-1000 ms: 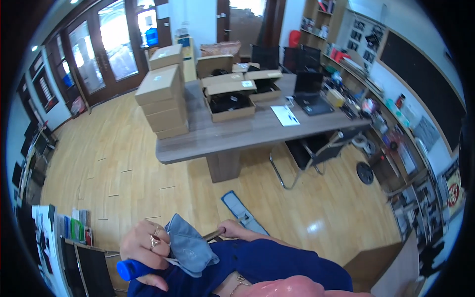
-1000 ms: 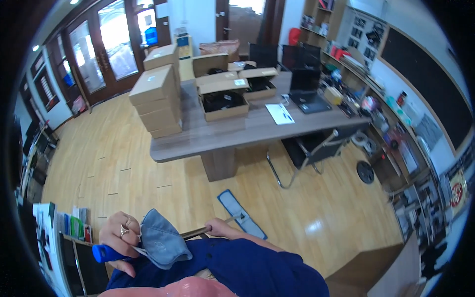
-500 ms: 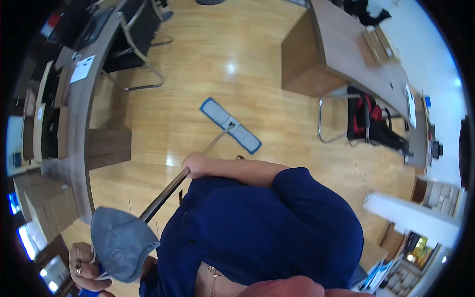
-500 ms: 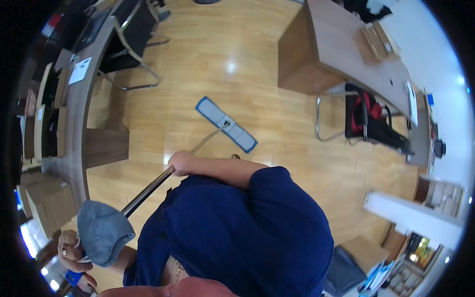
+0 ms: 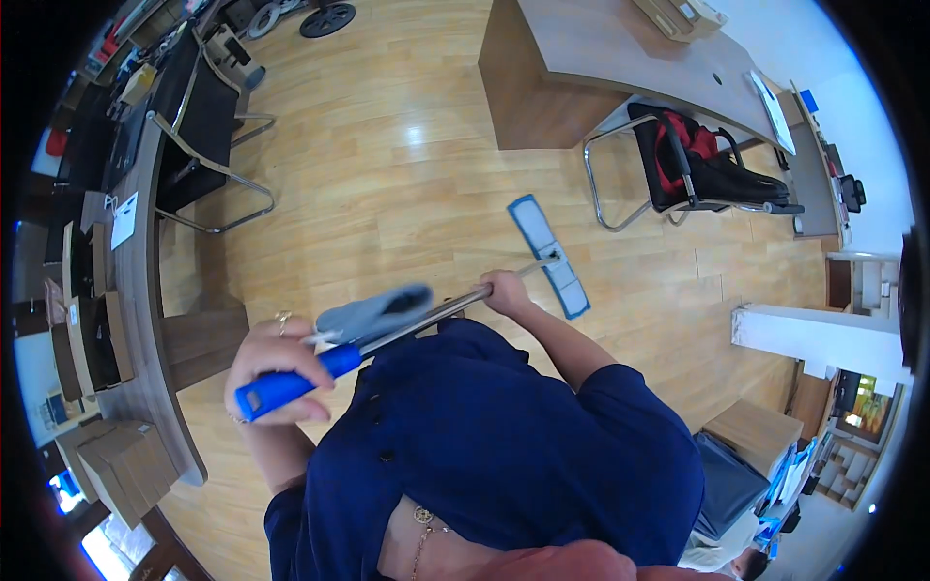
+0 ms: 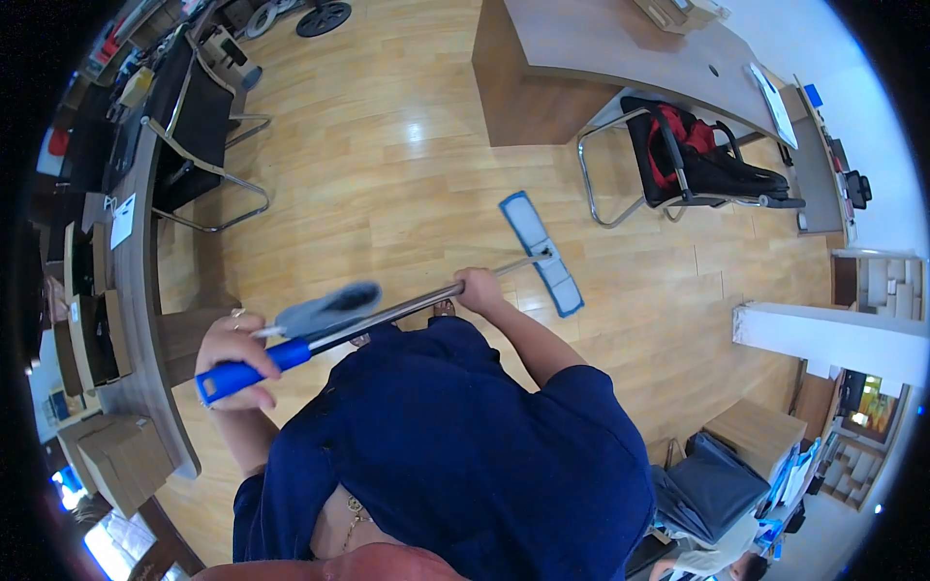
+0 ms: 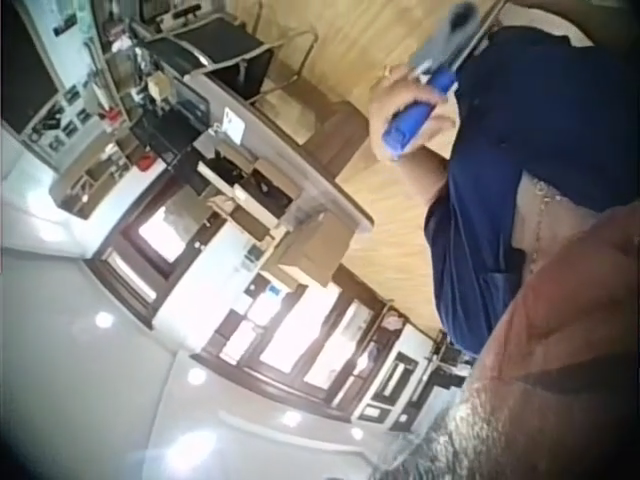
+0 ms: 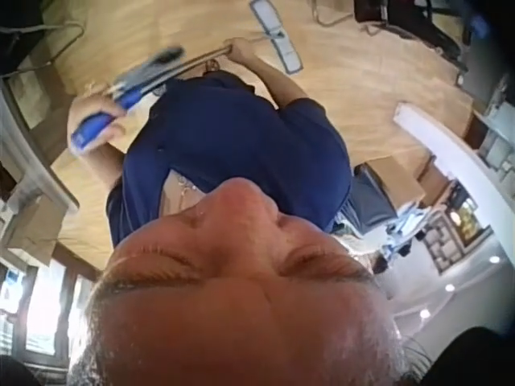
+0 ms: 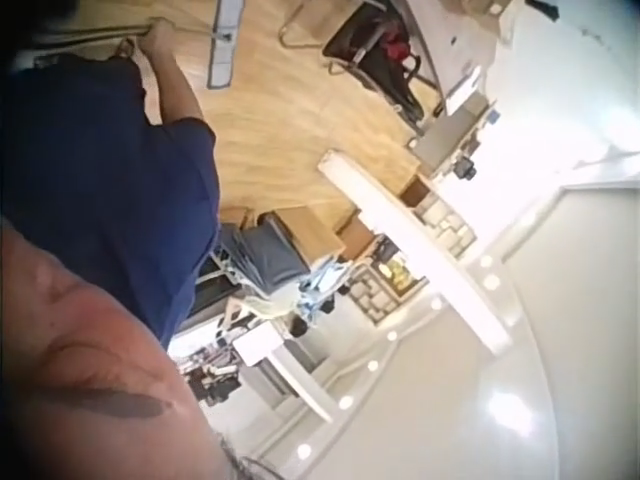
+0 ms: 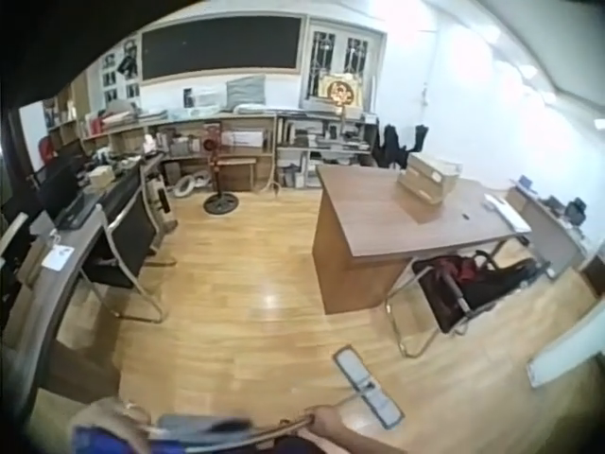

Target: Mopping the wooden floor of an office using a flat mop and a cleaning cloth.

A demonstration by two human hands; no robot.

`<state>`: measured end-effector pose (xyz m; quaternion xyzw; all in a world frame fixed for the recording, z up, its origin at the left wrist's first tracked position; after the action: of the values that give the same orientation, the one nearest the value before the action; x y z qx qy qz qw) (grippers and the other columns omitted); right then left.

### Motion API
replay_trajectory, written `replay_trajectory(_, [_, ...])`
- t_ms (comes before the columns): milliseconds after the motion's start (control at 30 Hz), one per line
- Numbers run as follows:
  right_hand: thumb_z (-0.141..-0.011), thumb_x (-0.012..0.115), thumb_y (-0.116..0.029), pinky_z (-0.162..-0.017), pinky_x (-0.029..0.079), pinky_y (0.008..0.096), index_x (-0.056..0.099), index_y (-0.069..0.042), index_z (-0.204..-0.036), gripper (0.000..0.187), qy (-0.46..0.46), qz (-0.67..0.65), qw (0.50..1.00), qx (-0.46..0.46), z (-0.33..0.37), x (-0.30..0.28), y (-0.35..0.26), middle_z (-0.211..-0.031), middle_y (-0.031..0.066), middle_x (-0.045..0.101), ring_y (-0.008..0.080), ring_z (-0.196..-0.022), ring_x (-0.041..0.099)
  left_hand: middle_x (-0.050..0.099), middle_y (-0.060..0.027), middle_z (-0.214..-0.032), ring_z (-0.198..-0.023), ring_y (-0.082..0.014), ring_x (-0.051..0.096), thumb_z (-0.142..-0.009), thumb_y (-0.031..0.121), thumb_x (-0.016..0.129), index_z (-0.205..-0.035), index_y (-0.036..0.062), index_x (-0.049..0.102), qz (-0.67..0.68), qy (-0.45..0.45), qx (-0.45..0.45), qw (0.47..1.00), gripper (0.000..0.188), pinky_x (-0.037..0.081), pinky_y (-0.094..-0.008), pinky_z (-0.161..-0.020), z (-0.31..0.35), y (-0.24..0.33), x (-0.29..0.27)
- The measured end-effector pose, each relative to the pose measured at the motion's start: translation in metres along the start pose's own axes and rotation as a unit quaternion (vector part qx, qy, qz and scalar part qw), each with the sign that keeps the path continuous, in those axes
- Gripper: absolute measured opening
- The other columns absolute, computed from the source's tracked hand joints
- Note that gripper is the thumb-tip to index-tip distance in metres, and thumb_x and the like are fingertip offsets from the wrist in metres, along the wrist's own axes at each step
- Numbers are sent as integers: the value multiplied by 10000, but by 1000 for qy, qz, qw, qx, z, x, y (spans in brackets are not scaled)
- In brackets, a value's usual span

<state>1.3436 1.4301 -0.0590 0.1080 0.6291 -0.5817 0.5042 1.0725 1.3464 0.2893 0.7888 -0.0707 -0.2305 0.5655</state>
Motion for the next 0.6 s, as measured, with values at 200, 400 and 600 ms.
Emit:
replay_trajectory(200, [-720, 586, -223, -733, 404, 450, 585, -121, -640, 130, 52, 60, 996, 51, 3, -13, 35, -711, 109, 618, 318, -738, 601, 616, -26, -679, -593, -160, 498, -546, 88, 848, -823, 82, 690, -48, 63, -76, 994, 319, 356, -275, -539, -7, -8, 15])
replay_trajectory(400, [-660, 586, -183, -689, 391, 439, 551, -134, -594, 89, 13, 61, 997, -42, -34, 6, -13, -654, 86, 592, 286, -700, 597, 571, -61, -591, -495, -170, 464, -510, 116, 840, -775, 53, 697, -82, 174, -84, 978, 308, 322, -291, -476, 32, 26, -8])
replay_trajectory(600, [-671, 596, -176, -644, 380, 442, 525, -114, -597, 120, -28, 25, 978, -207, -78, 39, -111, -656, 93, 583, 315, -704, 584, 476, -53, -486, -436, -171, 412, -454, 266, 765, -686, 64, 689, -220, 285, -63, 931, 316, 290, -287, -446, 86, 91, -20])
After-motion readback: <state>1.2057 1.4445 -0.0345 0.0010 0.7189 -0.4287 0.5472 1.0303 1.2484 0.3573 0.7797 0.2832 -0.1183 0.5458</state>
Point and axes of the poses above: each hand's wrist, its own z-axis away from the middle knuckle, its own x-axis out of the palm, y = z × x, the point moved 7 cm from there along -z, towards the middle knuckle
